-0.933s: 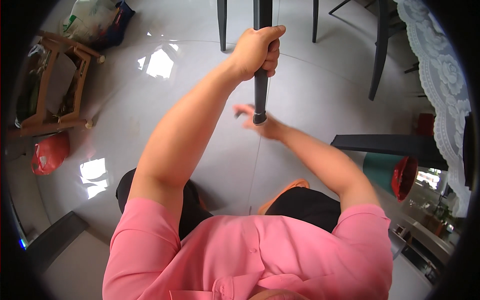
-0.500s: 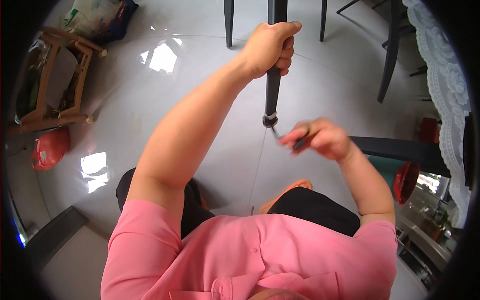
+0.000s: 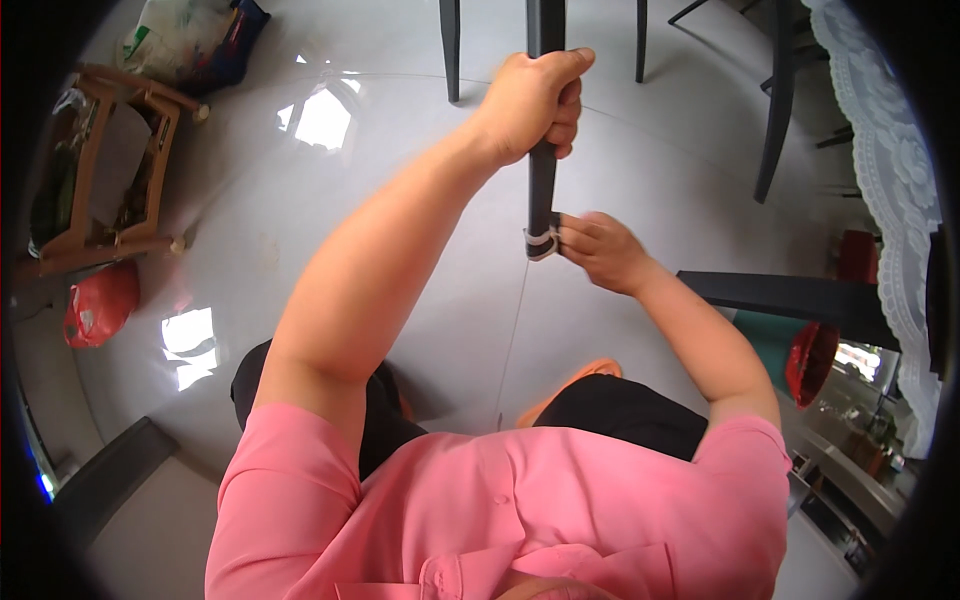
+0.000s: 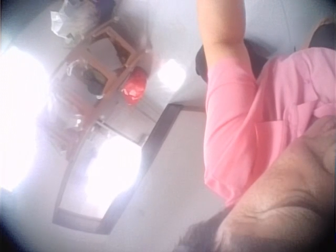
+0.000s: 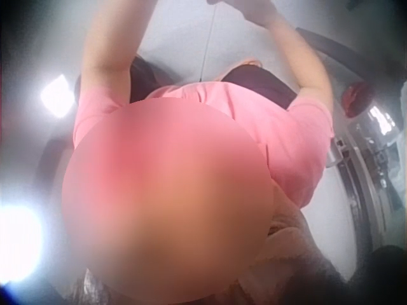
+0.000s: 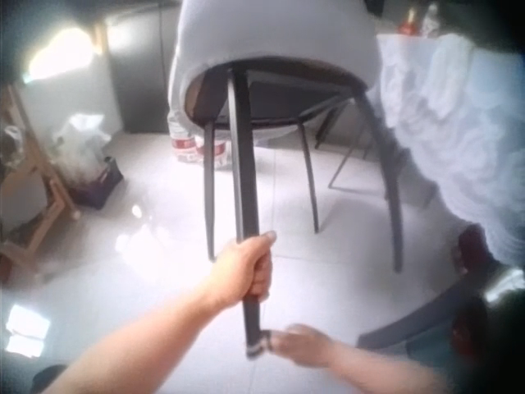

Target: The person removes white plastic caps from the legs of a chair by hand and then wraps black tape around the end of the chair legs.

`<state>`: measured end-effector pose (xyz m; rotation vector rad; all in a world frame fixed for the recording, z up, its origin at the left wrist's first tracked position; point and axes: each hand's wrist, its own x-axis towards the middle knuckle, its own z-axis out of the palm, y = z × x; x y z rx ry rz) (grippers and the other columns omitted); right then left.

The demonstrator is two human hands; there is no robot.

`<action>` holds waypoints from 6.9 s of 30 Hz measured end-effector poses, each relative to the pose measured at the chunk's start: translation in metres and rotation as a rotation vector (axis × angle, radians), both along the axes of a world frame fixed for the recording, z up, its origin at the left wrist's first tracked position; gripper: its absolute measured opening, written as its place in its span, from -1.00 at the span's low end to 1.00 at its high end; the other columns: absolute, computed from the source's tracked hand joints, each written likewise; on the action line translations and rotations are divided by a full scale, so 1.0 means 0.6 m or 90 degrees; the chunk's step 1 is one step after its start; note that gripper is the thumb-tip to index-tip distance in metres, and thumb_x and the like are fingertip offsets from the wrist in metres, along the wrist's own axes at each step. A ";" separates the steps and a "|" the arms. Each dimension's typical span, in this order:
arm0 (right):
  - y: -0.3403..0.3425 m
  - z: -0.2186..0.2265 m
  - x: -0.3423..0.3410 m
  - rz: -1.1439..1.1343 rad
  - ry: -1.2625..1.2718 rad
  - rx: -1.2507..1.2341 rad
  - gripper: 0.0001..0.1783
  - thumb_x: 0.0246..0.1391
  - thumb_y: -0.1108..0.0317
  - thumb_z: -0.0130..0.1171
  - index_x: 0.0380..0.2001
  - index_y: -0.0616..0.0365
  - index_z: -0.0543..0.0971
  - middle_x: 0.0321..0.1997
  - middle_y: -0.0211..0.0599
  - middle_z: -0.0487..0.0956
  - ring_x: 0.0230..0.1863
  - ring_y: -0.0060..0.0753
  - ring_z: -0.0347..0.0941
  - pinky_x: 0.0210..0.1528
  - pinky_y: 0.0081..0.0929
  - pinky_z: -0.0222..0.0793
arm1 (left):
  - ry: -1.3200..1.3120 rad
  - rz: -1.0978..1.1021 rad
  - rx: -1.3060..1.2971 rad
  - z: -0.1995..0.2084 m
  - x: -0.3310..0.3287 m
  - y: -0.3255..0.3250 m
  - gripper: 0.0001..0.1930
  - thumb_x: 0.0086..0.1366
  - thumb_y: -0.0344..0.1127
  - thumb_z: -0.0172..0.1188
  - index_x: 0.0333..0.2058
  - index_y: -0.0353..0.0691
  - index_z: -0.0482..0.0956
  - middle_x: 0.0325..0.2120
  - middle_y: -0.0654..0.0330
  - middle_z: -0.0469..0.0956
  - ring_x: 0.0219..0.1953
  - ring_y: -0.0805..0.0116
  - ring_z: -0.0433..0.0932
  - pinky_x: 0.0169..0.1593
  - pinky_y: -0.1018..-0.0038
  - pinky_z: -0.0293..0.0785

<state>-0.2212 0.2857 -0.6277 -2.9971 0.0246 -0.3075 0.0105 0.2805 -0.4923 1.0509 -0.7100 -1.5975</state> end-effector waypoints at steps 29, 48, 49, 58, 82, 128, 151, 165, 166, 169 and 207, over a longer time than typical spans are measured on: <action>0.089 0.053 -0.052 -0.569 0.099 1.178 -0.74 0.02 0.36 -0.15 -0.47 0.23 0.53 -0.45 -0.23 0.54 -0.26 -0.38 0.47 -0.25 -0.52 0.36 | -0.011 -0.010 0.001 -0.020 -0.033 0.025 -0.58 0.23 -0.15 -0.01 -0.73 -0.14 0.11 -0.83 0.28 0.09 -0.78 0.43 0.13 -0.61 0.45 0.21; 0.103 0.021 -0.009 -0.319 -0.043 1.358 -0.72 0.18 0.31 0.07 -0.09 0.21 0.50 -0.29 -0.48 0.48 -0.26 -0.56 0.35 -0.05 -0.48 0.28 | -0.048 0.011 -0.045 -0.007 -0.032 0.012 -0.58 0.24 -0.16 -0.02 -0.74 -0.16 0.13 -0.84 0.28 0.10 -0.78 0.42 0.13 -0.60 0.43 0.24; 0.102 0.018 -0.010 -0.309 -0.043 1.369 -0.72 0.17 0.31 0.07 -0.09 0.20 0.50 -0.29 -0.48 0.48 -0.26 -0.55 0.36 -0.03 -0.46 0.28 | -0.049 0.012 -0.043 -0.007 -0.032 0.011 -0.58 0.24 -0.16 -0.02 -0.74 -0.16 0.13 -0.84 0.28 0.10 -0.78 0.42 0.13 -0.60 0.43 0.24; 0.100 -0.011 -0.011 -0.265 -0.021 1.521 -0.74 0.17 0.31 0.06 -0.10 0.17 0.50 -0.31 -0.43 0.49 -0.17 -0.41 0.40 0.04 -0.32 0.27 | -0.035 -0.002 -0.010 -0.008 -0.041 0.022 -0.59 0.24 -0.17 -0.03 -0.74 -0.14 0.12 -0.84 0.29 0.12 -0.78 0.44 0.13 -0.61 0.45 0.22; 0.171 -0.104 -0.008 -0.365 0.174 1.512 -0.75 0.15 0.20 0.03 -0.43 0.13 0.55 -0.47 -0.41 0.49 -0.44 -0.49 0.38 -0.29 -0.49 0.34 | -0.026 -0.007 -0.014 -0.015 -0.034 0.029 -0.57 0.26 -0.15 -0.03 -0.74 -0.13 0.11 -0.85 0.31 0.10 -0.79 0.46 0.10 -0.61 0.45 0.21; 0.027 0.184 -0.843 -1.540 -0.097 0.217 -0.57 -0.12 0.15 0.18 -0.32 0.35 0.57 -0.34 0.00 0.61 -0.40 -0.13 0.58 -0.52 -0.33 0.48 | 0.002 0.017 -0.014 -0.023 -0.054 0.020 -0.60 0.39 -0.08 -0.18 -0.64 -0.07 0.13 -0.82 0.39 0.03 -0.81 0.58 -0.01 -0.70 0.57 0.05; 0.009 0.112 -1.100 -1.296 -0.166 -0.220 -0.59 0.02 0.28 0.03 -0.04 0.17 0.52 -0.01 -0.05 0.53 0.02 -0.01 0.43 0.12 -0.27 0.27 | 0.003 0.019 0.062 -0.005 -0.073 0.029 -0.58 0.28 -0.11 -0.06 -0.70 -0.10 0.10 -0.82 0.32 0.05 -0.78 0.46 0.06 -0.63 0.47 0.13; -0.003 0.146 -1.061 -1.370 -0.051 -0.167 -0.53 0.12 0.18 -0.14 0.07 0.02 0.46 0.13 -0.14 0.44 0.12 -0.04 0.36 0.15 -0.24 0.22 | -0.016 -0.017 0.028 -0.005 -0.060 0.044 -0.60 0.27 -0.16 -0.04 -0.70 -0.13 0.11 -0.82 0.31 0.11 -0.78 0.47 0.11 -0.63 0.45 0.19; 0.000 0.149 -1.063 -1.357 -0.099 -0.149 -0.53 0.11 0.20 -0.14 0.08 0.02 0.45 0.13 -0.14 0.44 0.13 -0.05 0.35 0.16 -0.25 0.21 | -0.010 -0.017 0.026 -0.005 -0.063 0.042 -0.60 0.27 -0.16 -0.04 -0.71 -0.13 0.12 -0.82 0.31 0.11 -0.78 0.47 0.12 -0.63 0.45 0.19; -0.018 0.134 -1.011 -1.417 -0.050 0.016 -0.52 0.14 0.15 -0.17 0.08 0.07 0.44 0.12 -0.15 0.46 0.13 -0.09 0.37 0.18 -0.31 0.21 | -0.017 -0.009 0.035 -0.004 -0.065 0.045 -0.60 0.26 -0.17 -0.03 -0.71 -0.13 0.12 -0.82 0.31 0.11 -0.79 0.47 0.12 -0.63 0.45 0.20; -0.241 0.643 -0.172 -0.561 -0.919 0.244 -0.15 0.19 -0.21 -0.16 0.26 0.30 0.04 0.30 -0.06 0.14 0.28 -0.20 0.09 0.29 -0.32 -0.01 | -0.227 0.025 0.016 -0.175 -0.025 0.154 -0.56 0.27 -0.19 0.09 -0.76 -0.17 0.26 -0.86 0.32 0.26 -0.82 0.48 0.26 -0.70 0.47 0.25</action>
